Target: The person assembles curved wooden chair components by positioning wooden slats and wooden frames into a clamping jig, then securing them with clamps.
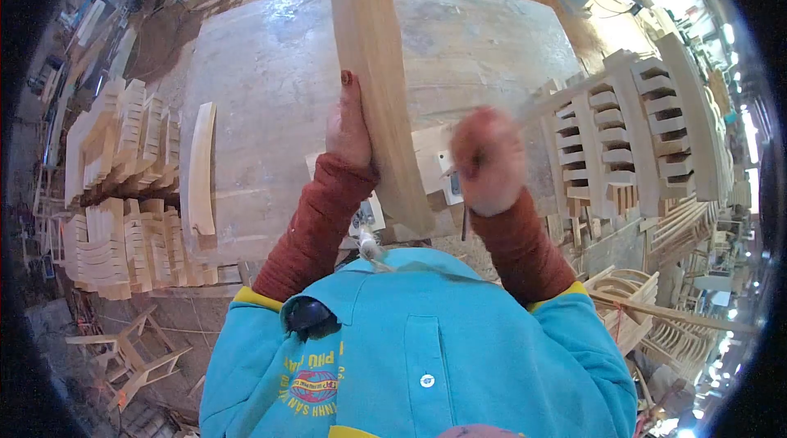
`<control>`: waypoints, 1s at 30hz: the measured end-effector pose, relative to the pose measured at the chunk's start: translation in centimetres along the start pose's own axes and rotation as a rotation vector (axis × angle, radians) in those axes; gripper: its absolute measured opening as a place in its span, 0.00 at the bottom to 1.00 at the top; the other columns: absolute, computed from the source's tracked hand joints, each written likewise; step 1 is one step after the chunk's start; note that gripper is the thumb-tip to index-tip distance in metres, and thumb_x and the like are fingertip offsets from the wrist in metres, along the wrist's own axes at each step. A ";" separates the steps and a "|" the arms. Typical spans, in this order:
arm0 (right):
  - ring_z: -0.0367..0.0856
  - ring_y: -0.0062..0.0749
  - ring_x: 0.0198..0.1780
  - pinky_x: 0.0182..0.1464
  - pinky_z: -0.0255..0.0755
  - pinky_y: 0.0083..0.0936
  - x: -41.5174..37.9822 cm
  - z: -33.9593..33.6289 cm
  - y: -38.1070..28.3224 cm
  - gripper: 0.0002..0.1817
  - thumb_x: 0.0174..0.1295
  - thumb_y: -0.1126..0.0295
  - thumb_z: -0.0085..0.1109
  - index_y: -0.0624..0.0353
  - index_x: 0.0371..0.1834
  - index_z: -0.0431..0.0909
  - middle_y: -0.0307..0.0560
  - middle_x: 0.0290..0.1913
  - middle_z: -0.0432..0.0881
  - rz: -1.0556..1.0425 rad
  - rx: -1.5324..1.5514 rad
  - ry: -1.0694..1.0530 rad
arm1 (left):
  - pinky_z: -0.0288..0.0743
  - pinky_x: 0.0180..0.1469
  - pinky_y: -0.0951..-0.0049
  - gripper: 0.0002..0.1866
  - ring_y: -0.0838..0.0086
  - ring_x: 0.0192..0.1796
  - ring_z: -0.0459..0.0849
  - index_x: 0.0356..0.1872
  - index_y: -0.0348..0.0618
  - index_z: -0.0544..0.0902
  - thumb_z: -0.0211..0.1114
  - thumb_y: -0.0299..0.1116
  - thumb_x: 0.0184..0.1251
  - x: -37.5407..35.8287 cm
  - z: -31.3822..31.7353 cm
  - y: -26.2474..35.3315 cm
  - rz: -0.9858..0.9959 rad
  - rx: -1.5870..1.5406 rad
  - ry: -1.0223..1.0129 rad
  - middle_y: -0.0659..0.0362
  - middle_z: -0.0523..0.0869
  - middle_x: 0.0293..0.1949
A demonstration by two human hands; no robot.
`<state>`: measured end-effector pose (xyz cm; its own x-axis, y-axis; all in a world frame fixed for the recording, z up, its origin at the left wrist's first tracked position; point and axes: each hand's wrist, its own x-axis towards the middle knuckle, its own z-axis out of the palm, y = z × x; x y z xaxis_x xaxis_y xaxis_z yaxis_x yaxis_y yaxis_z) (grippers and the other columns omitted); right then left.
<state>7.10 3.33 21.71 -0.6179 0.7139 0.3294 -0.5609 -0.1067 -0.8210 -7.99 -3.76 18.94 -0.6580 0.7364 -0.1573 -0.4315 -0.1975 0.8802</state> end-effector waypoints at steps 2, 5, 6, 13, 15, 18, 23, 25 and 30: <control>0.60 0.15 0.16 0.16 0.52 0.15 1.8 -1.6 -2.7 0.11 0.66 0.63 0.43 0.57 0.34 0.71 0.35 0.19 0.69 -0.045 0.227 0.010 | 0.73 0.30 0.77 0.34 0.78 0.28 0.78 0.44 0.39 0.75 0.44 0.65 0.64 -0.6 0.3 1.2 -0.072 0.014 0.015 0.59 0.79 0.30; 0.59 0.14 0.16 0.16 0.51 0.14 3.1 -2.0 -5.9 0.09 0.65 0.65 0.42 0.56 0.36 0.71 0.36 0.22 0.70 0.129 0.013 0.039 | 0.73 0.29 0.78 0.34 0.78 0.28 0.78 0.44 0.40 0.75 0.44 0.65 0.64 -0.9 -0.5 0.9 -0.133 0.010 -0.015 0.60 0.79 0.29; 0.59 0.14 0.16 0.17 0.51 0.13 3.3 -1.9 -5.5 0.07 0.64 0.68 0.42 0.55 0.37 0.70 0.37 0.24 0.71 0.227 -0.305 0.008 | 0.73 0.29 0.78 0.34 0.78 0.28 0.78 0.44 0.40 0.75 0.44 0.65 0.64 -1.2 -0.3 0.7 -0.146 -0.015 -0.035 0.60 0.79 0.29; 0.60 0.13 0.23 0.24 0.56 0.14 3.0 0.9 1.1 0.10 0.67 0.63 0.47 0.58 0.35 0.71 0.30 0.22 0.65 0.295 -0.318 -0.116 | 0.73 0.27 0.78 0.33 0.78 0.26 0.77 0.43 0.42 0.75 0.44 0.65 0.64 -1.6 1.2 -0.8 -0.097 -0.007 -0.212 0.61 0.79 0.29; 0.59 0.14 0.23 0.23 0.56 0.15 3.1 1.1 0.1 0.11 0.68 0.64 0.46 0.59 0.32 0.70 0.30 0.22 0.65 0.104 -0.700 -0.157 | 0.73 0.28 0.78 0.32 0.78 0.27 0.78 0.43 0.42 0.75 0.43 0.65 0.64 -2.0 1.4 -0.7 -0.083 -0.045 -0.193 0.61 0.79 0.29; 0.58 0.15 0.20 0.21 0.55 0.16 2.3 0.8 0.2 0.11 0.67 0.65 0.45 0.57 0.28 0.69 0.29 0.20 0.64 -0.028 -0.612 -0.110 | 0.72 0.29 0.80 0.32 0.79 0.28 0.77 0.44 0.43 0.75 0.43 0.65 0.64 -2.6 2.0 -0.1 -0.129 -0.046 -0.184 0.62 0.78 0.29; 0.54 0.14 0.16 0.16 0.49 0.15 1.5 -4.8 -7.7 0.14 0.66 0.61 0.44 0.48 0.21 0.63 0.29 0.14 0.58 -0.106 -0.370 0.442 | 0.68 0.33 0.79 0.34 0.81 0.31 0.71 0.49 0.46 0.75 0.44 0.67 0.63 0.3 0.9 1.3 -0.198 0.062 -0.121 0.66 0.74 0.30; 0.54 0.13 0.17 0.18 0.47 0.16 -0.3 -7.9 -11.9 0.18 0.67 0.56 0.45 0.48 0.19 0.62 0.30 0.15 0.58 -0.170 -0.419 0.666 | 0.70 0.41 0.76 0.36 0.80 0.38 0.73 0.53 0.42 0.74 0.45 0.66 0.64 3.2 0.2 3.3 -0.106 0.214 -0.052 0.65 0.77 0.36; 0.72 0.24 0.25 0.26 0.64 0.26 -17.5 -28.5 -15.7 0.15 0.65 0.57 0.49 0.57 0.28 0.72 0.40 0.24 0.74 0.422 -1.538 0.507 | 0.72 0.44 0.78 0.28 0.80 0.37 0.78 0.51 0.38 0.77 0.56 0.54 0.64 11.6 -4.9 6.8 0.098 0.796 -0.283 0.61 0.82 0.38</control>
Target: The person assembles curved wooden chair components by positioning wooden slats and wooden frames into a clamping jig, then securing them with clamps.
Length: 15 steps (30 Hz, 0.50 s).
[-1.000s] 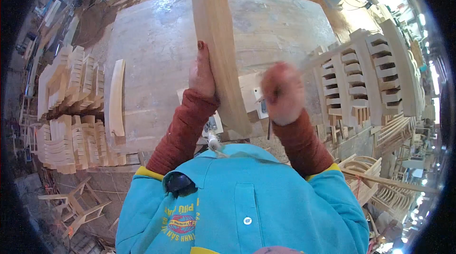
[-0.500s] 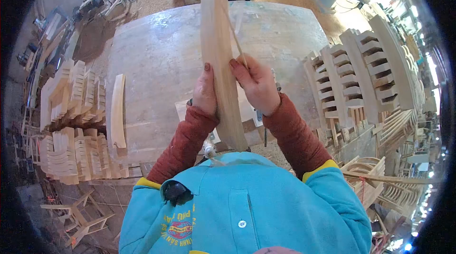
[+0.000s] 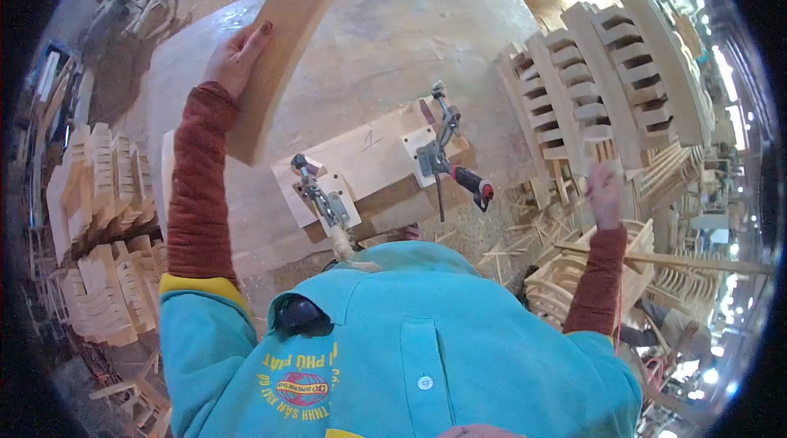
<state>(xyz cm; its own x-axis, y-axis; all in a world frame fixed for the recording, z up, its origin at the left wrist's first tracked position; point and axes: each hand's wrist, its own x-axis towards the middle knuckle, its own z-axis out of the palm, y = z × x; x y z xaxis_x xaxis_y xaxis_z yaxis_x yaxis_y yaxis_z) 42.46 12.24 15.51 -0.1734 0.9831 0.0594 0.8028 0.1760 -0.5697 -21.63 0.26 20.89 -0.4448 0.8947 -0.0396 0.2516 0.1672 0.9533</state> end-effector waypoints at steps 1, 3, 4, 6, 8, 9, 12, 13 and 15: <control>0.78 0.30 0.29 0.30 0.70 0.30 -1.6 0.1 4.5 0.15 0.64 0.57 0.49 0.59 0.36 0.76 0.44 0.29 0.80 -0.045 -0.601 -0.221 | 0.72 0.45 0.77 0.27 0.80 0.38 0.78 0.52 0.37 0.77 0.58 0.52 0.64 1.1 0.1 -1.9 0.023 0.046 -0.048 0.61 0.82 0.39; 0.79 0.32 0.32 0.34 0.72 0.33 -3.4 0.4 4.2 0.15 0.64 0.59 0.49 0.55 0.47 0.71 0.47 0.36 0.80 -0.070 -0.412 -0.243 | 0.72 0.47 0.77 0.26 0.81 0.40 0.78 0.53 0.37 0.76 0.61 0.49 0.63 3.2 1.2 -6.9 0.018 0.152 -0.166 0.60 0.83 0.41; 0.80 0.33 0.33 0.36 0.73 0.34 -4.1 1.2 3.1 0.17 0.64 0.60 0.49 0.53 0.53 0.69 0.49 0.39 0.79 -0.084 -0.315 -0.252 | 0.72 0.47 0.77 0.26 0.81 0.41 0.78 0.53 0.37 0.76 0.62 0.47 0.62 4.0 2.2 -9.4 -0.014 0.215 -0.236 0.60 0.83 0.42; 0.81 0.36 0.35 0.39 0.75 0.37 -6.1 3.4 0.0 0.24 0.64 0.62 0.49 0.50 0.64 0.64 0.52 0.46 0.79 -0.105 -0.118 -0.274 | 0.71 0.48 0.77 0.25 0.81 0.44 0.77 0.54 0.38 0.76 0.63 0.45 0.62 4.8 4.8 -13.7 -0.104 0.202 -0.427 0.59 0.83 0.44; 0.81 0.34 0.33 0.37 0.76 0.34 -5.2 6.1 -10.0 0.24 0.64 0.64 0.48 0.52 0.65 0.63 0.51 0.46 0.79 0.338 0.407 -0.411 | 0.71 0.49 0.77 0.25 0.81 0.45 0.77 0.56 0.40 0.75 0.63 0.44 0.62 5.2 7.6 -17.8 -0.155 0.086 -0.577 0.59 0.83 0.45; 0.81 0.32 0.32 0.35 0.75 0.31 -5.1 7.7 -13.2 0.23 0.64 0.63 0.48 0.53 0.63 0.66 0.51 0.43 0.79 0.366 0.492 -0.495 | 0.71 0.50 0.78 0.25 0.81 0.46 0.77 0.58 0.42 0.74 0.63 0.44 0.62 5.3 8.8 -19.2 -0.148 0.042 -0.607 0.59 0.83 0.45; 0.80 0.29 0.30 0.33 0.72 0.28 -5.1 12.4 -18.8 0.19 0.66 0.62 0.45 0.58 0.55 0.72 0.53 0.31 0.80 0.138 0.263 -0.521 | 0.70 0.51 0.76 0.26 0.79 0.46 0.77 0.60 0.50 0.73 0.63 0.46 0.61 5.2 11.0 -18.9 -0.182 0.188 -0.718 0.59 0.83 0.46; 0.80 0.29 0.29 0.32 0.72 0.28 -5.1 13.2 -19.1 0.18 0.66 0.62 0.45 0.58 0.55 0.73 0.53 0.29 0.79 0.060 0.250 -0.482 | 0.69 0.53 0.74 0.27 0.77 0.47 0.78 0.60 0.58 0.73 0.63 0.49 0.60 5.1 11.5 -19.1 -0.163 0.296 -0.702 0.60 0.83 0.46; 0.79 0.29 0.27 0.31 0.70 0.29 -5.0 14.4 -19.2 0.18 0.66 0.62 0.44 0.60 0.53 0.74 0.54 0.25 0.77 -0.096 0.219 -0.408 | 0.69 0.53 0.73 0.26 0.76 0.47 0.78 0.60 0.58 0.73 0.62 0.50 0.60 5.2 12.4 -20.3 -0.115 0.346 -0.697 0.60 0.83 0.46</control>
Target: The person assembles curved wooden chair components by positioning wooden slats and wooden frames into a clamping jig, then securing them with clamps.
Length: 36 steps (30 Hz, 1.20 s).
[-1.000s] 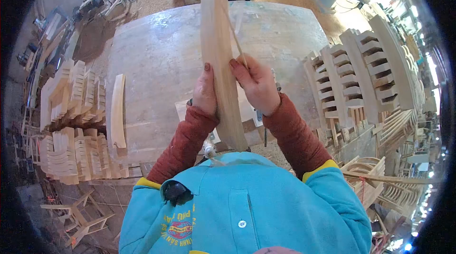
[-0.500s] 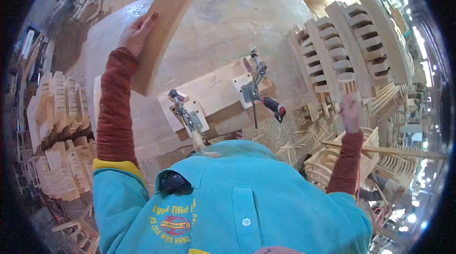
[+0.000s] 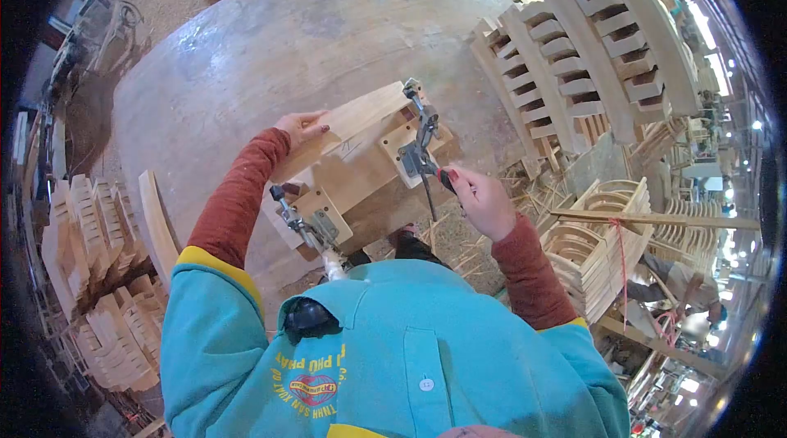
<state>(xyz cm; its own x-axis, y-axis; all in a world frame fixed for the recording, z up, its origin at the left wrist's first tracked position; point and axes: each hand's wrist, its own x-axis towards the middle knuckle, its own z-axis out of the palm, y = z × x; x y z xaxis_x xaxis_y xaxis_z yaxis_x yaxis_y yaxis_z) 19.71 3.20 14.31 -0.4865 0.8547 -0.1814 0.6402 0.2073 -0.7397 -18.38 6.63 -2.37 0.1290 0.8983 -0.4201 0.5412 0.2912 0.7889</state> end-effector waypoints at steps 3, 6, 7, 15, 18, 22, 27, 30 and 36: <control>0.78 0.28 0.24 0.30 0.70 0.28 -0.3 -0.3 -0.7 0.17 0.66 0.63 0.43 0.61 0.51 0.75 0.52 0.24 0.77 0.152 0.038 -0.031 | 0.68 0.54 0.73 0.26 0.73 0.49 0.79 0.59 0.59 0.74 0.63 0.51 0.59 1.9 2.2 -2.8 0.036 -0.117 -0.022 0.59 0.83 0.47; 0.76 0.27 0.22 0.27 0.68 0.25 -0.1 0.1 0.3 0.17 0.66 0.64 0.43 0.61 0.51 0.75 0.49 0.21 0.75 0.236 0.149 -0.091 | 0.68 0.55 0.73 0.27 0.72 0.50 0.79 0.59 0.60 0.74 0.63 0.53 0.58 2.9 3.6 -3.2 0.048 -0.258 -0.035 0.57 0.83 0.48; 0.76 0.26 0.21 0.26 0.68 0.25 -0.3 0.0 -0.1 0.17 0.66 0.65 0.42 0.61 0.51 0.75 0.48 0.20 0.74 0.276 0.176 -0.094 | 0.67 0.55 0.73 0.27 0.72 0.50 0.79 0.59 0.60 0.74 0.63 0.53 0.58 4.0 4.9 -5.2 0.053 -0.294 -0.044 0.57 0.83 0.48; 0.70 0.18 0.18 0.23 0.65 0.20 0.1 0.2 -0.1 0.18 0.67 0.67 0.40 0.59 0.54 0.74 0.41 0.17 0.70 0.211 0.193 -0.102 | 0.65 0.57 0.74 0.28 0.71 0.54 0.77 0.61 0.62 0.71 0.61 0.53 0.60 0.0 3.4 1.1 -0.071 -0.118 -0.053 0.57 0.82 0.50; 0.70 0.17 0.19 0.23 0.66 0.20 -0.6 0.1 0.0 0.19 0.67 0.67 0.40 0.57 0.58 0.71 0.41 0.18 0.70 0.323 0.280 -0.144 | 0.65 0.58 0.74 0.28 0.70 0.54 0.76 0.62 0.62 0.70 0.61 0.52 0.60 1.0 3.7 -0.2 -0.027 -0.159 -0.060 0.56 0.81 0.51; 0.74 0.26 0.24 0.29 0.69 0.24 -2.8 2.4 4.6 0.24 0.67 0.68 0.39 0.55 0.67 0.57 0.44 0.24 0.74 0.224 0.280 -0.158 | 0.64 0.58 0.73 0.28 0.67 0.55 0.76 0.63 0.61 0.69 0.60 0.51 0.61 1.0 4.1 -0.4 -0.021 -0.135 -0.054 0.54 0.80 0.53; 0.76 0.28 0.33 0.35 0.70 0.26 -2.0 6.8 11.2 0.30 0.66 0.68 0.39 0.57 0.71 0.44 0.48 0.33 0.76 0.044 0.098 -0.141 | 0.64 0.59 0.71 0.29 0.64 0.56 0.76 0.63 0.59 0.68 0.59 0.53 0.61 1.8 3.7 -1.2 0.020 -0.109 -0.035 0.53 0.79 0.53; 0.79 0.37 0.34 0.36 0.70 0.32 0.7 6.0 7.2 0.28 0.55 0.60 0.58 0.63 0.56 0.64 0.54 0.32 0.78 0.341 0.047 -0.192 | 0.64 0.59 0.71 0.30 0.64 0.56 0.76 0.64 0.59 0.68 0.59 0.53 0.60 1.0 4.5 -1.0 0.015 -0.098 -0.055 0.52 0.79 0.53; 0.78 0.39 0.31 0.35 0.70 0.36 1.2 7.9 9.5 0.22 0.49 0.59 0.64 0.62 0.42 0.73 0.53 0.27 0.78 0.414 0.126 -0.126 | 0.65 0.58 0.71 0.30 0.67 0.54 0.77 0.63 0.56 0.69 0.61 0.52 0.59 1.9 5.1 -2.4 -0.044 -0.173 -0.042 0.53 0.80 0.52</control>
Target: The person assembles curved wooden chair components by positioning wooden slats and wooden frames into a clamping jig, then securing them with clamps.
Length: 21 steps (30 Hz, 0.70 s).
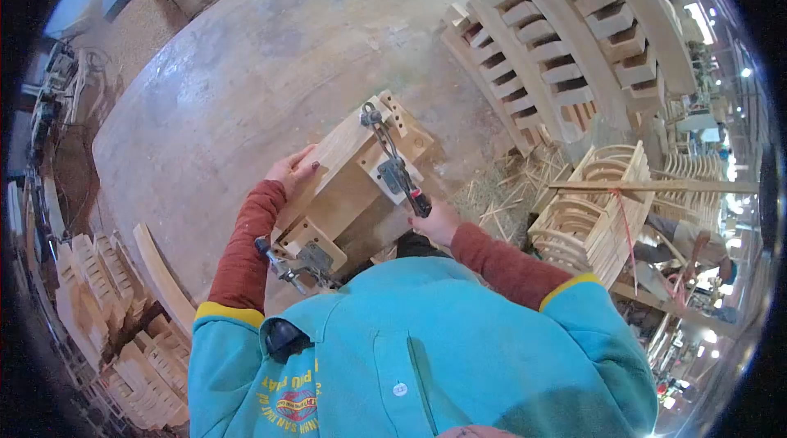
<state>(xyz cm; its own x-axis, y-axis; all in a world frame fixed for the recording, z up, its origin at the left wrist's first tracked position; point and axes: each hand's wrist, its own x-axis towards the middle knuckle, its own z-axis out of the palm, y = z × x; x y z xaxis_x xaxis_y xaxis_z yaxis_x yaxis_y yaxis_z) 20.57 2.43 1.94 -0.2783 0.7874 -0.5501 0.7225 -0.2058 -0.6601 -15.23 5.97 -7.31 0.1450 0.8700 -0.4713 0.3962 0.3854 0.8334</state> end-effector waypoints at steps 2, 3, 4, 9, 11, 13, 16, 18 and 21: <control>0.74 0.31 0.25 0.29 0.69 0.32 1.3 2.1 2.2 0.14 0.52 0.64 0.61 0.60 0.38 0.73 0.48 0.23 0.76 0.000 -0.012 0.140 | 0.66 0.58 0.72 0.30 0.68 0.54 0.77 0.62 0.55 0.70 0.62 0.52 0.58 -0.6 -0.1 1.3 -0.003 0.011 0.038 0.54 0.80 0.52; 0.74 0.30 0.25 0.28 0.69 0.31 1.9 2.0 2.4 0.14 0.53 0.66 0.61 0.59 0.40 0.73 0.47 0.23 0.75 -0.030 0.008 0.135 | 0.67 0.57 0.72 0.29 0.69 0.53 0.77 0.61 0.55 0.72 0.63 0.51 0.58 -0.5 -0.4 1.8 0.024 0.022 0.065 0.54 0.81 0.51; 0.74 0.30 0.26 0.28 0.69 0.30 2.1 1.9 2.6 0.15 0.54 0.67 0.60 0.59 0.42 0.72 0.46 0.23 0.75 -0.057 0.026 0.126 | 0.68 0.56 0.72 0.28 0.70 0.52 0.78 0.60 0.55 0.73 0.63 0.51 0.58 -0.7 -0.6 2.1 0.048 0.032 0.091 0.55 0.81 0.50; 0.74 0.31 0.27 0.30 0.70 0.28 3.7 4.2 6.9 0.25 0.55 0.69 0.60 0.53 0.57 0.65 0.42 0.26 0.75 -0.215 0.298 0.107 | 0.70 0.50 0.71 0.24 0.71 0.44 0.78 0.57 0.57 0.75 0.62 0.49 0.59 -3.0 -4.5 -5.5 0.253 -0.484 0.621 0.62 0.82 0.41; 0.75 0.34 0.28 0.33 0.72 0.31 2.9 3.5 5.5 0.27 0.55 0.67 0.59 0.52 0.60 0.64 0.44 0.26 0.75 -0.215 0.341 0.057 | 0.71 0.47 0.68 0.26 0.72 0.44 0.75 0.59 0.60 0.73 0.60 0.51 0.59 -11.2 -6.1 -5.6 0.095 -0.747 0.934 0.64 0.79 0.40; 0.74 0.29 0.25 0.29 0.71 0.29 2.2 2.5 3.4 0.21 0.56 0.68 0.59 0.56 0.53 0.68 0.41 0.24 0.74 -0.102 0.407 -0.035 | 0.70 0.43 0.63 0.30 0.72 0.47 0.69 0.64 0.64 0.64 0.55 0.55 0.60 -20.3 -2.5 -0.1 -0.105 -0.722 1.072 0.64 0.73 0.45; 0.73 0.23 0.19 0.22 0.67 0.23 0.9 1.4 0.8 0.06 0.57 0.71 0.59 0.61 0.31 0.74 0.38 0.20 0.74 0.135 0.520 -0.124 | 0.68 0.43 0.60 0.30 0.72 0.49 0.67 0.64 0.64 0.59 0.52 0.54 0.61 -25.4 7.6 8.7 -0.266 -1.002 0.940 0.63 0.70 0.46; 0.73 0.23 0.19 0.22 0.67 0.23 2.5 2.1 3.5 0.06 0.57 0.71 0.58 0.61 0.30 0.74 0.38 0.21 0.74 0.021 0.441 -0.133 | 0.69 0.47 0.57 0.29 0.69 0.48 0.69 0.63 0.62 0.59 0.56 0.47 0.60 -25.0 12.8 10.0 -0.358 -1.198 0.681 0.61 0.70 0.42; 0.73 0.24 0.19 0.22 0.67 0.23 2.2 2.0 2.8 0.05 0.57 0.72 0.57 0.60 0.28 0.72 0.38 0.20 0.74 0.056 0.481 -0.192 | 0.69 0.52 0.59 0.34 0.64 0.49 0.72 0.65 0.57 0.57 0.60 0.34 0.57 -24.6 16.6 9.8 -0.315 -1.353 0.614 0.57 0.71 0.45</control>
<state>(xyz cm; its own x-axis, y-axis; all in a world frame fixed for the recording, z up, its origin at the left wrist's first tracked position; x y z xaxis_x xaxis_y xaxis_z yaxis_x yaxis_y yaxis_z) 20.69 2.47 -2.13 -0.3908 0.6561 -0.6456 0.3795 -0.5241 -0.7624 0.15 -16.74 7.67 -0.3074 0.5586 -0.7703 -0.8165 0.2610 0.5151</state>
